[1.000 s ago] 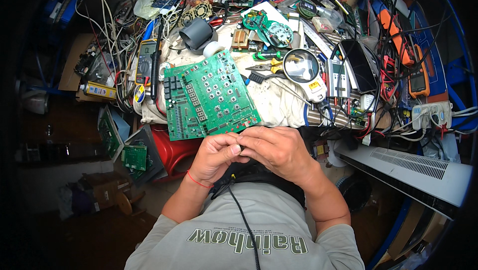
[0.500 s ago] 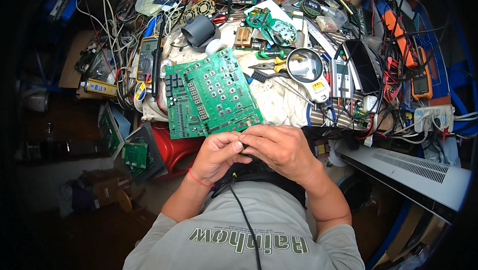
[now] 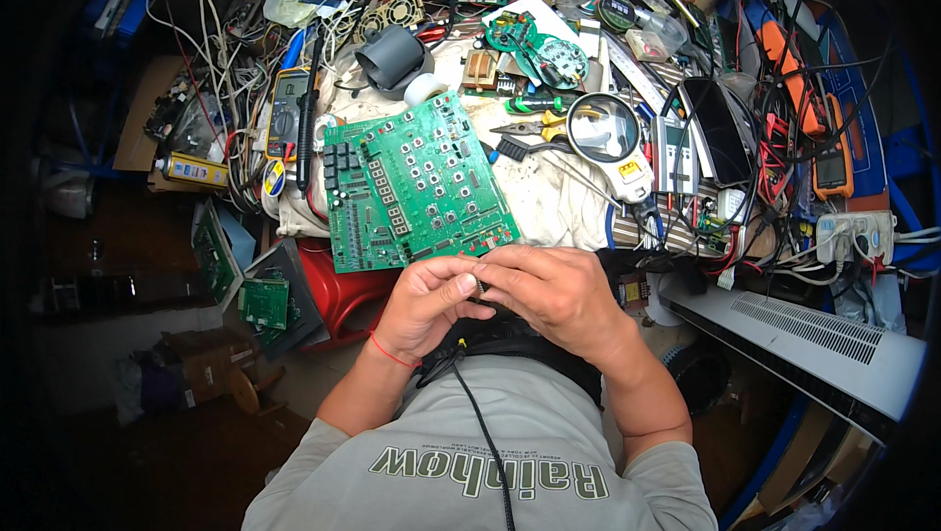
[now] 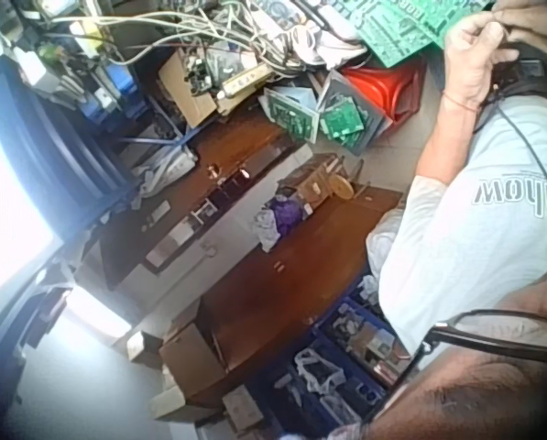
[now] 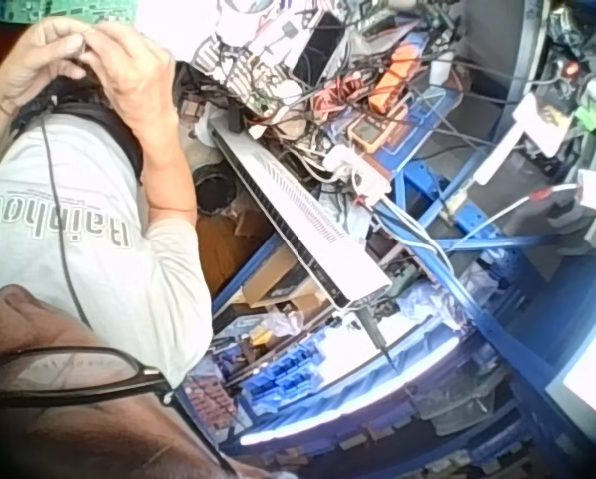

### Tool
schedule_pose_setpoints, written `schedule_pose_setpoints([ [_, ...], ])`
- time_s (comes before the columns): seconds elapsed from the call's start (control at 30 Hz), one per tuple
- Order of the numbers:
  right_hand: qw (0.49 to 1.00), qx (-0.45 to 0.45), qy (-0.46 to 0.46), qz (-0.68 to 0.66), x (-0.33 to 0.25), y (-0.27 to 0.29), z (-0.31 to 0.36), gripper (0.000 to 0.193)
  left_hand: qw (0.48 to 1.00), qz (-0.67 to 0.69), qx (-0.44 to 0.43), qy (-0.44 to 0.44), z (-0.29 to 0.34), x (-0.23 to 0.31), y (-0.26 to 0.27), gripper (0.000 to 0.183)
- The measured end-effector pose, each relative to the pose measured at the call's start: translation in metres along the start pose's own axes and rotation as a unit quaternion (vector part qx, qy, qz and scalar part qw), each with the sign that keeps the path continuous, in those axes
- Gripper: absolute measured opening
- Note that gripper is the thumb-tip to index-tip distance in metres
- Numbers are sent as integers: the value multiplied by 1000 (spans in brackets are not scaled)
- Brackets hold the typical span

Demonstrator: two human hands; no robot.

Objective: The person uses a magnifying lamp to inspect a green circuit board, then removes a flat ribbon cable and a small black integrated circuit. They test the board with a multimeter, probing various points while observing the readings.

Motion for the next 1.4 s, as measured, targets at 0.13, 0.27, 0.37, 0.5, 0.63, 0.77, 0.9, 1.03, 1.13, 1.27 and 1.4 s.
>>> schedule_pose_setpoints([
  [0.13,1000,-4,0,-9,1,-3,0,29,1000,-1,3,10,0,-2,4,23],
  [0.27,1000,-7,-2,-14,2,-4,1,30,1000,2,1,4,0,-2,4,21],
  [0.37,1000,2,13,-14,0,-3,0,27,1000,-2,-1,-4,1,-1,4,20],
  [0.5,1000,3,19,-3,-2,-3,1,26,1000,-7,-2,-18,1,0,4,19],
  [0.63,1000,5,19,0,-2,-2,1,26,1000,2,-2,-14,1,-1,1,20],
  [0.77,1000,21,16,11,-2,0,1,27,1000,28,1,14,4,-3,-1,21],
  [0.9,1000,14,16,-5,-2,-1,1,29,1000,2,-6,17,5,-5,0,23],
  [1.03,1000,5,18,-2,-5,-3,1,30,1000,-25,-16,-10,4,-3,2,25],
  [1.13,1000,5,18,0,-6,-2,1,29,1000,-21,-13,-8,5,-2,1,23],
  [1.27,1000,5,10,0,-5,-1,0,28,1000,12,7,-1,7,-2,0,20],
  [1.4,1000,7,20,-2,-7,-2,0,27,1000,7,-8,-25,6,1,1,19],
])
Point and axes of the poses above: each hand's wrist, its own z-axis away from the middle knuckle, its own y-axis out of the back of the hand, x = y × z, the point moved 8 cm from there along -z, towards the middle knuckle, and after that the axes turned 2 degrees about z, right-handed, at the moved point
